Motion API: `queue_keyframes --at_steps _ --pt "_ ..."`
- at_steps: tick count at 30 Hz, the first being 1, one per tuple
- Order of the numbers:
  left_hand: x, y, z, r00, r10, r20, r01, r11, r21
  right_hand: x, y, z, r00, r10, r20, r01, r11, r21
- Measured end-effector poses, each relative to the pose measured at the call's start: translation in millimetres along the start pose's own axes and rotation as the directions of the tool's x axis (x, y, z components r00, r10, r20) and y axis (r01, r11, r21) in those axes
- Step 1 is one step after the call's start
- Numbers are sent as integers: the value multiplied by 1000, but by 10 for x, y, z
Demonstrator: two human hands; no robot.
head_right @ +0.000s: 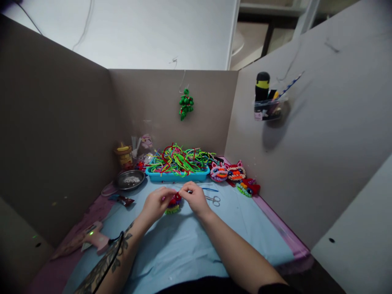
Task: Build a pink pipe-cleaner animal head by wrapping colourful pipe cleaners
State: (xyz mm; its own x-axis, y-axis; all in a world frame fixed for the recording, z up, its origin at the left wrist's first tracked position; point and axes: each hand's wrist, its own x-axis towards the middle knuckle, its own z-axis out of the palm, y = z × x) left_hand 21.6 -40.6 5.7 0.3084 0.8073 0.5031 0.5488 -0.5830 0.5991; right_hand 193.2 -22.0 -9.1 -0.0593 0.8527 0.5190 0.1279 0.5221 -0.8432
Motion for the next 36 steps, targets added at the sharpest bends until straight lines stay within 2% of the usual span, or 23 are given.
queue_keyframes --at_steps 6,10,12,16,25,36 --pt "28 -62 98 985 -170 -35 155 952 -265 18 -1 -32 1000 -14 -15 13 1000 -22" --pt "41 -52 74 983 -127 -129 102 977 -190 24 -18 -46 1000 -1 -15 0 999 -46" --pt "38 -47 62 985 -110 -135 90 985 -148 26 -30 -44 1000 3 -25 -4 999 -46" --pt "22 -53 92 985 -150 -84 134 975 -178 29 -39 -40 999 7 -39 -9 999 -41" --pt "29 -71 198 957 -290 5 276 905 -325 32 34 -19 997 14 -81 -16 1000 -22" --pt "50 -48 241 895 -414 167 424 672 -608 4 12 19 993 -7 -118 3 1000 -31"
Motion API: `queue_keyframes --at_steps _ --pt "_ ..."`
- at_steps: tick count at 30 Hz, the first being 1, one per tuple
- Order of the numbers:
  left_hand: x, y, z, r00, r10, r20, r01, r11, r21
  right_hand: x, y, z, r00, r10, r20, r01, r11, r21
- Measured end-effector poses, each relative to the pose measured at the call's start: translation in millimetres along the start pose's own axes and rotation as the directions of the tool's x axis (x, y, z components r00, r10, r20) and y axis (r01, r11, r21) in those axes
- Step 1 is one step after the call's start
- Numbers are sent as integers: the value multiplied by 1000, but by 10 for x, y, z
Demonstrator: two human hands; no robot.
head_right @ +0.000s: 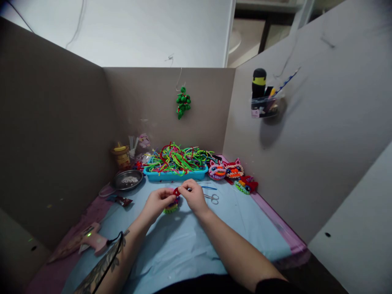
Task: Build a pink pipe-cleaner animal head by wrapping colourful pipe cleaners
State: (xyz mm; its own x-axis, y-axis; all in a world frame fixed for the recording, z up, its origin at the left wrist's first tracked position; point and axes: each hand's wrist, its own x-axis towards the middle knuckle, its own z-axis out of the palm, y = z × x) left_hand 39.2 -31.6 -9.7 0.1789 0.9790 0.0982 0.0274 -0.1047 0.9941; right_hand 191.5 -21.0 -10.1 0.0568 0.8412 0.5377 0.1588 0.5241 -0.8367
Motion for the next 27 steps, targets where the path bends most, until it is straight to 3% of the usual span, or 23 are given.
queue_keyframes --at_steps 7,16,22,24,27 --pt "-3 20 2 998 -52 -18 50 993 -106 -20 9 40 1000 -2 -4 2 1000 25" --pt "18 -16 -22 999 33 27 -34 999 38 -47 29 101 995 97 -15 -94 988 122" --pt "3 21 -23 1000 4 29 -2 997 -73 -69 11 148 984 177 30 -180 966 186" --pt "-8 51 -28 1000 -14 11 16 991 -135 -85 1 141 988 135 78 -148 971 189" --pt "-22 89 -42 999 -38 14 40 973 -228 -118 -23 108 988 -64 138 58 997 47"
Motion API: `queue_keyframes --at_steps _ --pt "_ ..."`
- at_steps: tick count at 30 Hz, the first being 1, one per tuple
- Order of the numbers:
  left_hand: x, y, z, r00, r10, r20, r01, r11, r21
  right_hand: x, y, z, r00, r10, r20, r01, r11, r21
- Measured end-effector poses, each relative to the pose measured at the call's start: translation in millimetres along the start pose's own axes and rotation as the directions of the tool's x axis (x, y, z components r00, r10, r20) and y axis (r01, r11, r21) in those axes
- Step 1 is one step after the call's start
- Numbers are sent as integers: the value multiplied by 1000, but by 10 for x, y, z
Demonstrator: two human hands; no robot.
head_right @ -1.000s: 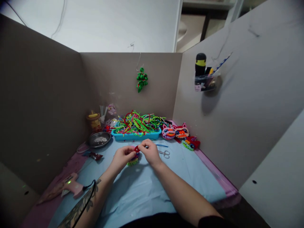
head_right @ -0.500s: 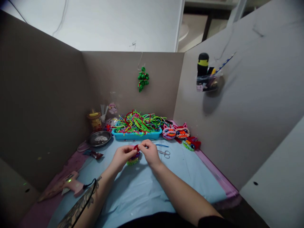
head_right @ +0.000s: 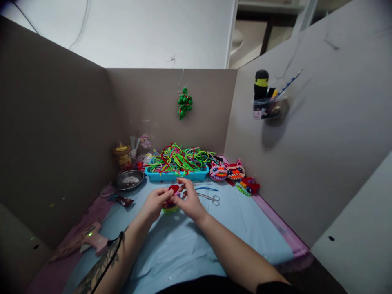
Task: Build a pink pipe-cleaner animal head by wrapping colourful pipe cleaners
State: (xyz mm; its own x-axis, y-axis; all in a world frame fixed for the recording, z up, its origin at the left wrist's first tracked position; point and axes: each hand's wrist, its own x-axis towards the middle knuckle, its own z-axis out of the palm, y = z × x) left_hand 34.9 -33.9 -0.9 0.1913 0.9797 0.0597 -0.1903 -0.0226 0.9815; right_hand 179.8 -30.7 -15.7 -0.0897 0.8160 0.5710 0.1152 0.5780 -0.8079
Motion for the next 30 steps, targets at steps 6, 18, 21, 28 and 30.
queue_keyframes --at_steps 6,18,21,28,30 --pt "-13 22 -8 1000 -16 21 17 999 -40 -28 -24 -34 967 -253 33 253 932 -260" --pt "-32 45 -24 997 -30 68 31 999 -8 39 -28 -129 976 -218 19 218 958 -184" --pt "-30 49 -30 995 -45 94 44 999 17 67 -21 -166 983 -177 47 182 975 -125" --pt "-40 53 4 994 13 104 -18 999 41 94 2 -167 992 -111 64 116 990 -80" --pt "-34 39 6 996 24 86 -27 999 38 92 -7 -162 993 -100 64 104 992 -65"
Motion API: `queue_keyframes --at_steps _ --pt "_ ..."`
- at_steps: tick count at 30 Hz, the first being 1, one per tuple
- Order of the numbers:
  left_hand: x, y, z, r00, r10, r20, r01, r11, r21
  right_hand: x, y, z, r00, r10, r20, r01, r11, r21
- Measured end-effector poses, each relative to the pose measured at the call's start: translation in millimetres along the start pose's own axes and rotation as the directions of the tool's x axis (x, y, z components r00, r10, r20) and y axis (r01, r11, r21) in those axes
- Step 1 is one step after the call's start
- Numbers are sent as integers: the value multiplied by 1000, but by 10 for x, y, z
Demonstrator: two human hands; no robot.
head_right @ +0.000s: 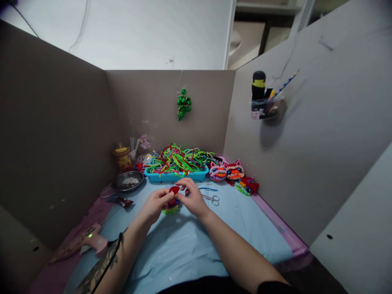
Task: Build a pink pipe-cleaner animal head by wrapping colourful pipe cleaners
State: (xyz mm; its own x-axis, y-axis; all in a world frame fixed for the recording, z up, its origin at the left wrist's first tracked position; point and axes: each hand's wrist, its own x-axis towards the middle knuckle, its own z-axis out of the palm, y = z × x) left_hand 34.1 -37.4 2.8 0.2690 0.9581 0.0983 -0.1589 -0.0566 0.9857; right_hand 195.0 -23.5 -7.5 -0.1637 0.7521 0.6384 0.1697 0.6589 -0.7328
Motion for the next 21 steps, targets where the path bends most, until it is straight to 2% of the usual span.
queue_keyframes --at_steps 6,10,21 --pt "18 -32 -9 999 2 -34 -2 1000 -1 2 -27 -49 998 -55 28 55 998 -10" --pt "8 -23 3 1000 5 -12 -5 999 39 -6 -15 -75 991 -117 60 121 990 -68" --pt "-5 -41 6 999 -4 45 2 999 43 -12 -25 -94 986 -143 91 150 986 -71"
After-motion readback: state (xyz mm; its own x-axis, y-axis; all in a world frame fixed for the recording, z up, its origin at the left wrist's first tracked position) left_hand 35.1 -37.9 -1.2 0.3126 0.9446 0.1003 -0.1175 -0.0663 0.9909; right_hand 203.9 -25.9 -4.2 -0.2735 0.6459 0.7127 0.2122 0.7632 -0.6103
